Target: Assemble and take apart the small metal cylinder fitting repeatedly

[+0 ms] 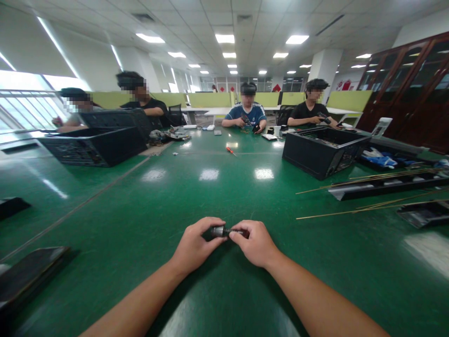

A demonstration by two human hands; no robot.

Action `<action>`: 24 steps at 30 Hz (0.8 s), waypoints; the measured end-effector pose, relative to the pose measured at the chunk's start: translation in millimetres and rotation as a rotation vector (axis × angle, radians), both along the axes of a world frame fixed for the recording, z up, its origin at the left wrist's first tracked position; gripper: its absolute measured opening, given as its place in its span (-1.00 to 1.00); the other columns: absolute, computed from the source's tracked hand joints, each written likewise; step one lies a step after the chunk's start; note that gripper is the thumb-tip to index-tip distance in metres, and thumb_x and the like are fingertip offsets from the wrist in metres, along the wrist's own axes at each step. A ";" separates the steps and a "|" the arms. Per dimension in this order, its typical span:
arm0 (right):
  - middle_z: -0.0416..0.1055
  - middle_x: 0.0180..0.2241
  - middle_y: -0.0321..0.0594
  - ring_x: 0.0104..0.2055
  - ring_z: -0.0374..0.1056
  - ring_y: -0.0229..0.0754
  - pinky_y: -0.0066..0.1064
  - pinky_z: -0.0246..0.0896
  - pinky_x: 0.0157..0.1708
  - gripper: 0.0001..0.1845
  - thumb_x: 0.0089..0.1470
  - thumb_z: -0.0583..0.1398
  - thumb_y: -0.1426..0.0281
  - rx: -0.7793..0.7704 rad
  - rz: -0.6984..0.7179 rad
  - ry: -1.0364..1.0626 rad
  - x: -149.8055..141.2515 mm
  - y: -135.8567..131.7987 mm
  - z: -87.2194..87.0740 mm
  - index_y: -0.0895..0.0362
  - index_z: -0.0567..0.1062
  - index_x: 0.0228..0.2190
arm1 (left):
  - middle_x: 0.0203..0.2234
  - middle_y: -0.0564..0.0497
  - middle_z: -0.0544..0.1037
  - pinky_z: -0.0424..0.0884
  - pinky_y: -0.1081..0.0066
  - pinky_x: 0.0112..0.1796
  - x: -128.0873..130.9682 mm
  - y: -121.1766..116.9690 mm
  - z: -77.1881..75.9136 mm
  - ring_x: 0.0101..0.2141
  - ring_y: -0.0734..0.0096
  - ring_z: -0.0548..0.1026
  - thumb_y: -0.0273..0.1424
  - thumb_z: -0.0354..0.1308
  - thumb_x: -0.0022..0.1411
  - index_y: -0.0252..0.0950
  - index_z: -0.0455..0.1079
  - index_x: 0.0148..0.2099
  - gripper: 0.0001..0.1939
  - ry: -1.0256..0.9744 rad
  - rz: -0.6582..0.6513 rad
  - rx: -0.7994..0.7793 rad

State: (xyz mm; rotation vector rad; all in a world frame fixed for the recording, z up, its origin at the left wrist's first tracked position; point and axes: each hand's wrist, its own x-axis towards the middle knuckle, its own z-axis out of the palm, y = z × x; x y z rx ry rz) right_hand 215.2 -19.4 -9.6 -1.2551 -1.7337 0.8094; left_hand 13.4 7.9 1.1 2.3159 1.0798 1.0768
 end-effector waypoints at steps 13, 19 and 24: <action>0.54 -0.38 -0.22 -0.35 0.40 -0.18 -0.41 0.25 -0.35 -0.85 0.02 0.26 0.41 0.104 -0.065 -0.012 -2.4 -3.3 2.0 0.09 0.62 -0.32 | -0.26 -0.01 0.62 0.49 0.29 -0.13 -0.9 0.4 -0.4 -0.21 0.28 0.57 -0.42 0.34 0.06 -0.21 0.48 -0.13 -0.73 -0.028 0.013 0.014; 0.54 -0.37 -0.23 -0.34 0.40 -0.19 -0.41 0.25 -0.33 -0.84 0.02 0.27 0.41 0.099 -0.080 0.010 -3.3 -3.3 1.7 0.09 0.62 -0.30 | -0.24 0.00 0.62 0.48 0.30 -0.12 -1.6 -0.1 1.2 -0.21 0.29 0.57 -0.43 0.35 0.06 -0.21 0.48 -0.12 -0.71 -0.037 0.024 0.003; 0.56 -0.31 -0.18 -0.30 0.43 -0.15 -0.37 0.31 -0.26 -0.79 0.05 0.26 0.34 0.019 -0.060 0.136 -3.3 -1.8 -2.9 0.13 0.60 -0.26 | -0.27 0.00 0.62 0.49 0.31 -0.14 -0.6 -1.1 3.5 -0.24 0.30 0.58 -0.40 0.36 0.06 -0.21 0.48 -0.13 -0.72 -0.059 0.033 0.026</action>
